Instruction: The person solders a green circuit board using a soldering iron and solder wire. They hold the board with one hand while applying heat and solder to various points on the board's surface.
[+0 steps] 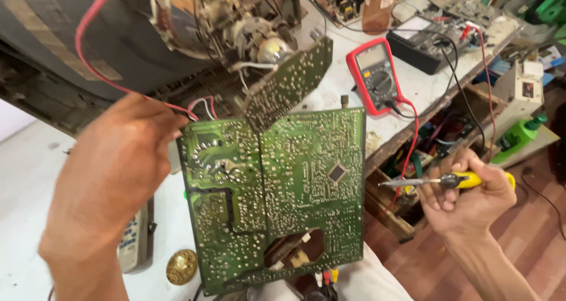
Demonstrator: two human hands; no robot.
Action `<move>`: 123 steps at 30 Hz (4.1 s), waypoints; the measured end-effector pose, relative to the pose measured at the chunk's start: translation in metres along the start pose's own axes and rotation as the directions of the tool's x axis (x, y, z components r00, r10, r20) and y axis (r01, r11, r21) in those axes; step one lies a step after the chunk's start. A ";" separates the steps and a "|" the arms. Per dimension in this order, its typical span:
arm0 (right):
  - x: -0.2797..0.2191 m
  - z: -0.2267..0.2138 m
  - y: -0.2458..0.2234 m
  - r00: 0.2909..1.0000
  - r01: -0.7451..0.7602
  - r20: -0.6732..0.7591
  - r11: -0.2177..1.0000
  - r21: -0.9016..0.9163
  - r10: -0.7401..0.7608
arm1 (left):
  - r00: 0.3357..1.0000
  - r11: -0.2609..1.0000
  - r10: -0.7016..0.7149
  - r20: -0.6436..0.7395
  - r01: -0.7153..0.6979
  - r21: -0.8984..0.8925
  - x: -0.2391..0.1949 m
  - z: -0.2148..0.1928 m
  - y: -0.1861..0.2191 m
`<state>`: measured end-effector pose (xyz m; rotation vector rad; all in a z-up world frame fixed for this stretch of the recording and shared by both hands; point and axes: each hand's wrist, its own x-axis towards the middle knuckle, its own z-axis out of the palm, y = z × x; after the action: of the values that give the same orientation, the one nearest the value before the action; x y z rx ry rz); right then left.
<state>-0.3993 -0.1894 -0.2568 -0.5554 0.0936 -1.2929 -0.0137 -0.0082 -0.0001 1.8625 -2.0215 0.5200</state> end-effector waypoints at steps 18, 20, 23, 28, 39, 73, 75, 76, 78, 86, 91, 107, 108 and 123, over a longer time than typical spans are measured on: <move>-0.011 0.026 0.012 0.996 0.089 0.002 0.954 -0.285 -0.093 | 0.920 0.970 0.108 -0.377 -0.015 0.243 -0.044 0.000 0.046; -0.016 0.030 0.016 0.988 0.151 0.038 0.935 -0.322 -0.147 | 0.860 0.982 0.058 -0.507 0.043 0.185 -0.068 0.011 0.076; -0.032 0.035 0.015 0.982 0.181 0.021 0.912 -0.368 -0.186 | 0.799 0.999 -0.019 -0.600 0.032 0.011 -0.109 0.033 0.128; -0.067 0.059 0.022 0.975 0.203 0.011 0.871 -0.447 -0.221 | 0.897 0.994 0.046 -0.439 0.001 0.106 -0.172 0.055 0.187; -0.131 0.089 0.033 0.521 0.853 0.821 0.102 -0.512 -0.232 | 0.824 0.981 -0.181 -0.536 0.113 -0.158 -0.205 0.087 0.078; -0.134 0.090 0.075 0.479 0.878 0.878 0.012 -0.479 -0.023 | 0.852 0.927 -0.211 -0.479 0.018 -0.375 -0.175 0.108 -0.001; -0.136 0.091 0.076 0.500 0.866 0.865 0.009 -0.500 -0.042 | 0.813 0.937 -0.231 -0.535 0.039 -0.346 -0.176 0.109 -0.002; -0.137 0.091 0.076 0.499 0.867 0.866 0.016 -0.499 -0.044 | 0.779 0.943 -0.242 -0.578 0.047 -0.330 -0.175 0.110 -0.003; -0.137 0.092 0.077 0.493 0.870 0.869 0.026 -0.492 -0.049 | 0.709 0.941 -0.281 -0.647 0.073 -0.329 -0.169 0.109 -0.006; -0.130 0.088 0.077 0.517 0.855 0.852 0.008 -0.518 -0.088 | 0.631 0.884 -0.327 -0.704 -0.060 -0.464 -0.116 0.099 -0.031; -0.123 0.084 0.079 0.529 0.845 0.828 0.030 -0.533 -0.187 | 0.675 0.790 -0.245 -0.696 -0.277 -0.546 -0.093 0.104 -0.025; -0.126 0.077 0.086 0.657 0.736 0.711 0.010 -0.677 -0.250 | 0.841 0.616 -0.260 -0.474 -0.234 -0.752 -0.107 0.108 -0.004; -0.126 0.076 0.087 0.658 0.734 0.706 0.013 -0.679 -0.261 | 0.842 0.610 -0.265 -0.469 -0.231 -0.758 -0.107 0.108 -0.004; -0.125 0.074 0.090 0.651 0.748 0.713 0.061 -0.661 -0.259 | 0.877 0.592 -0.286 -0.386 -0.155 -0.791 -0.107 0.113 -0.006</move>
<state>-0.3286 -0.0343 -0.2621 -2.1564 0.3516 -1.7290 0.0002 0.0294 -0.1503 1.0746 -1.4380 -0.0212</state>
